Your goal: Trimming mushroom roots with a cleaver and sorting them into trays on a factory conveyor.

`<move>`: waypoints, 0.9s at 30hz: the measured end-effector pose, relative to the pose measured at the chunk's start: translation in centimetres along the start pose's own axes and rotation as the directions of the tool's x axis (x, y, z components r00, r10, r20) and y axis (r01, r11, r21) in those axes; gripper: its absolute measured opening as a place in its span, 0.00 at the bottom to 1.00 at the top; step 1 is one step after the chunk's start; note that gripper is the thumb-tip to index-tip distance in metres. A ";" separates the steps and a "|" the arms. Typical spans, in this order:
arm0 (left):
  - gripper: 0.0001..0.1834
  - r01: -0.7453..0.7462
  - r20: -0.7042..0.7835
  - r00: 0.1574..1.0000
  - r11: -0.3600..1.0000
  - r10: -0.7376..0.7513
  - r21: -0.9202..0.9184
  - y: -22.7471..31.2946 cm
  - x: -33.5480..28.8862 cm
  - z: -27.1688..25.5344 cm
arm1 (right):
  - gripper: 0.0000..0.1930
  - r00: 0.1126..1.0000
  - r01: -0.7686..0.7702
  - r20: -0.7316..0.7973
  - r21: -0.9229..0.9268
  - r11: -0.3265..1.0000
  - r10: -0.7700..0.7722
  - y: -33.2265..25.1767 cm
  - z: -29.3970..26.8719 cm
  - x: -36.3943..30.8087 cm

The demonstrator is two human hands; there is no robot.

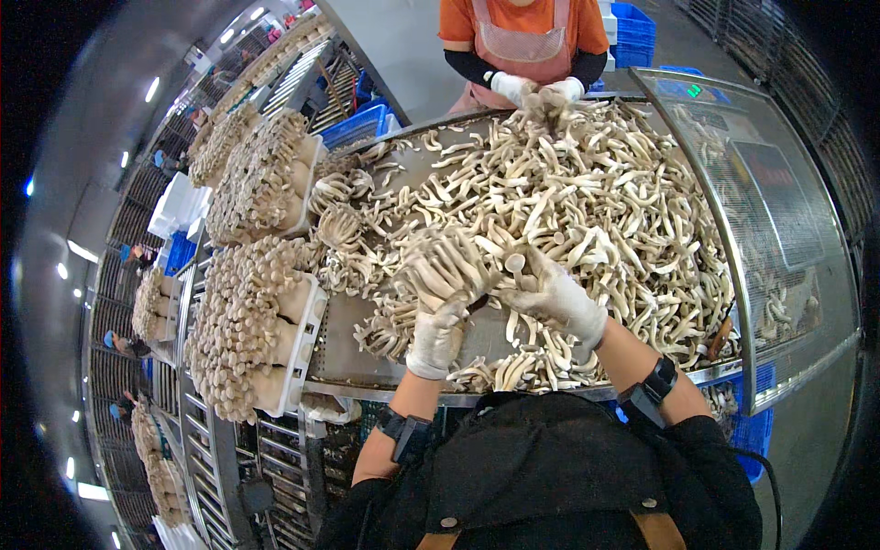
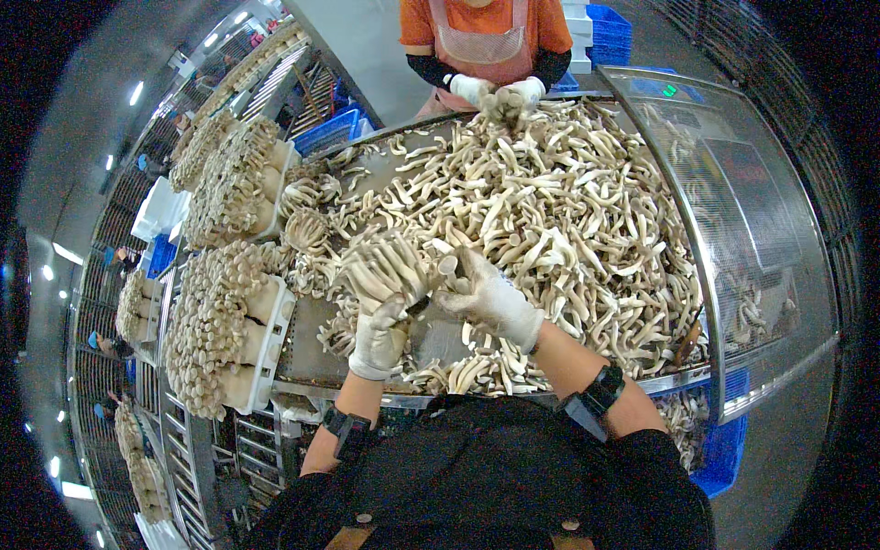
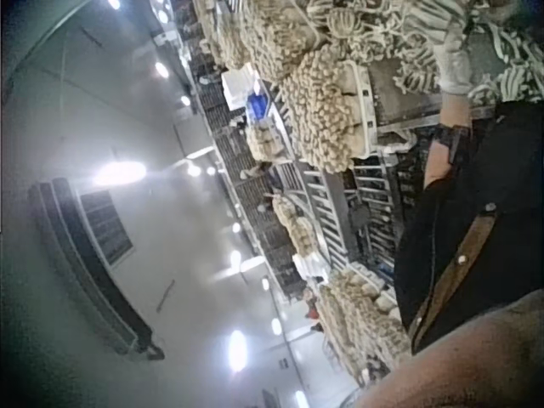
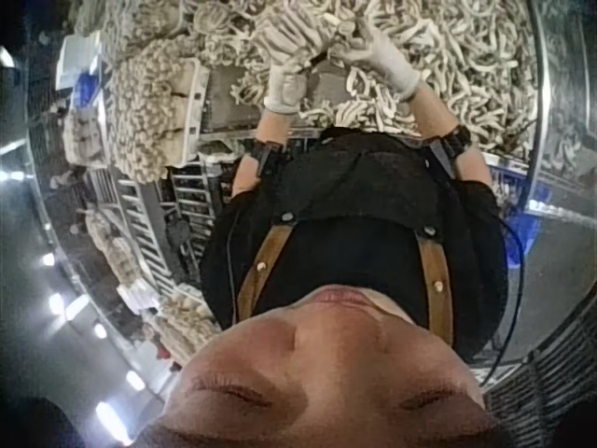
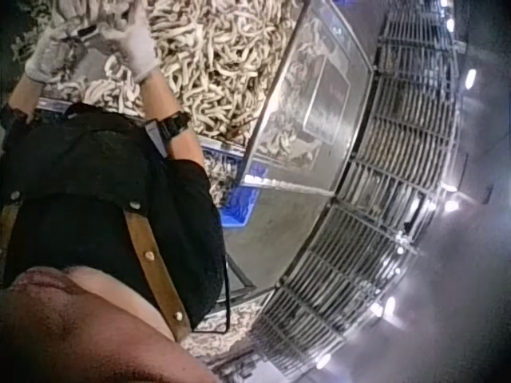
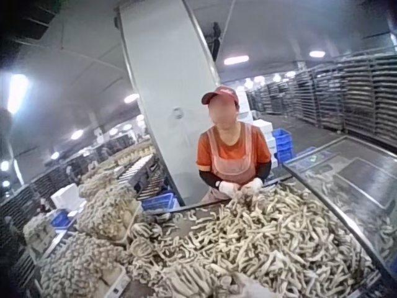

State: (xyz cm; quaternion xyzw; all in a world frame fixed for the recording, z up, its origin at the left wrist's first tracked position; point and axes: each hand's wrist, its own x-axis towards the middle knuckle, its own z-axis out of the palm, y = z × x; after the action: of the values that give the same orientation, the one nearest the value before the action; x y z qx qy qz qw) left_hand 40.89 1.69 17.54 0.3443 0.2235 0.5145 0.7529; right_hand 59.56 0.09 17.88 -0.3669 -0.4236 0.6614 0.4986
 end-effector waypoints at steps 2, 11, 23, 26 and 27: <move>0.33 -0.044 0.035 0.999 0.968 0.036 0.248 -1.1 -0.4 -1.0 | 0.27 0.944 0.276 -0.065 -0.387 0.880 -0.325 0.6 -0.1 0.9; 0.44 -0.046 -0.034 0.998 0.997 0.048 0.058 -2.5 -0.1 -0.6 | 0.22 0.990 -0.006 -0.135 0.171 0.985 0.030 -1.8 0.2 0.0; 0.32 0.084 -0.150 0.987 0.985 -0.061 0.153 -1.7 1.1 -2.6 | 0.27 0.992 0.018 -0.129 0.195 0.981 0.008 -0.1 -1.7 0.9; 0.30 0.202 -0.197 0.961 0.979 -0.196 0.013 -1.4 1.1 -1.6 | 0.23 0.984 0.056 -0.180 0.303 0.951 0.000 0.2 -1.8 1.1; 0.28 0.050 -0.189 0.982 0.985 -0.018 0.168 -2.1 0.5 0.3 | 0.21 0.990 -0.014 -0.132 0.219 0.976 0.044 -0.5 -1.0 0.9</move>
State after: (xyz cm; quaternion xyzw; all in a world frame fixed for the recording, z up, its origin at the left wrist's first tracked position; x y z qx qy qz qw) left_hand 42.54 1.55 16.15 0.3542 0.3425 0.5104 0.7048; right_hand 60.40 1.25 17.97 -0.3605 -0.3084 0.6843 0.5537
